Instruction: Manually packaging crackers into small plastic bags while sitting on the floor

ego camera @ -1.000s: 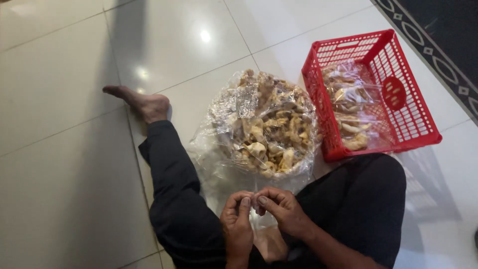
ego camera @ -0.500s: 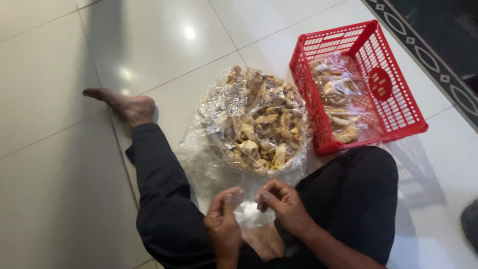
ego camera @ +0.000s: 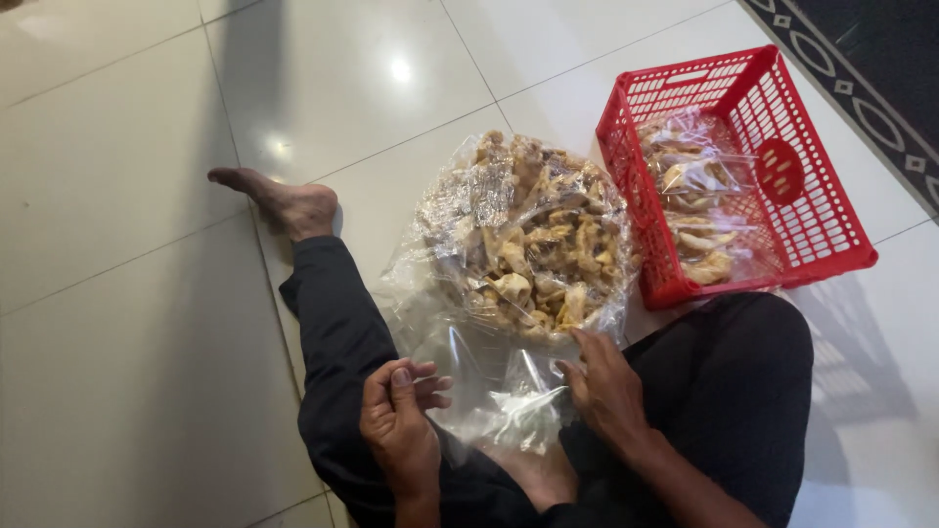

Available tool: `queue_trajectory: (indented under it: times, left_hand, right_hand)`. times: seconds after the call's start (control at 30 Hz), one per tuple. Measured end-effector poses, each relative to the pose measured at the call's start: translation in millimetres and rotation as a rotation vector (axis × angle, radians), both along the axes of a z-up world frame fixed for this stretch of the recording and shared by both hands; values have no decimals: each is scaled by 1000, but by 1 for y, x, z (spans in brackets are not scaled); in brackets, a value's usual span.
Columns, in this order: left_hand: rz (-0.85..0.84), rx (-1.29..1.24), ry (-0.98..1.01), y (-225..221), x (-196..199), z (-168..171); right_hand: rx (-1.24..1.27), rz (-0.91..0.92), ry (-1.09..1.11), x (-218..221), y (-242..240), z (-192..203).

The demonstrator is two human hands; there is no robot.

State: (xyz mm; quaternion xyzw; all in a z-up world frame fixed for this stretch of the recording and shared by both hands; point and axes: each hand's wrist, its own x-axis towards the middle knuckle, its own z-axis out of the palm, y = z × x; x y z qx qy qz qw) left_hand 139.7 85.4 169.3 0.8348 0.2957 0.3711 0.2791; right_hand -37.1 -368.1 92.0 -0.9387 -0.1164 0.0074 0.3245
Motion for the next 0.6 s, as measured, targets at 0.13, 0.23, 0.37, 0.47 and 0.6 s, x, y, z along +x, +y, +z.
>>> queue_trajectory:
  times: [0.13,0.23,0.37,0.47,0.6]
  left_hand:
    - [-8,5,-4,5,-2,-24]
    - [-25,6,-14,-1,4,-30]
    - [-30,11,-24,-14,5,-6]
    - [-28,19,-13,-18,-2,2]
    - [-40,22,-16,-29,2,8]
  right_hand:
    - [341,61,-50,-13,12,37]
    - [730,235,321,-24,30,51]
    - [965,65,624,-23,42,49]
    - [952,-23,610,-20,37,42]
    - [925,-4,593,-11,31,45]
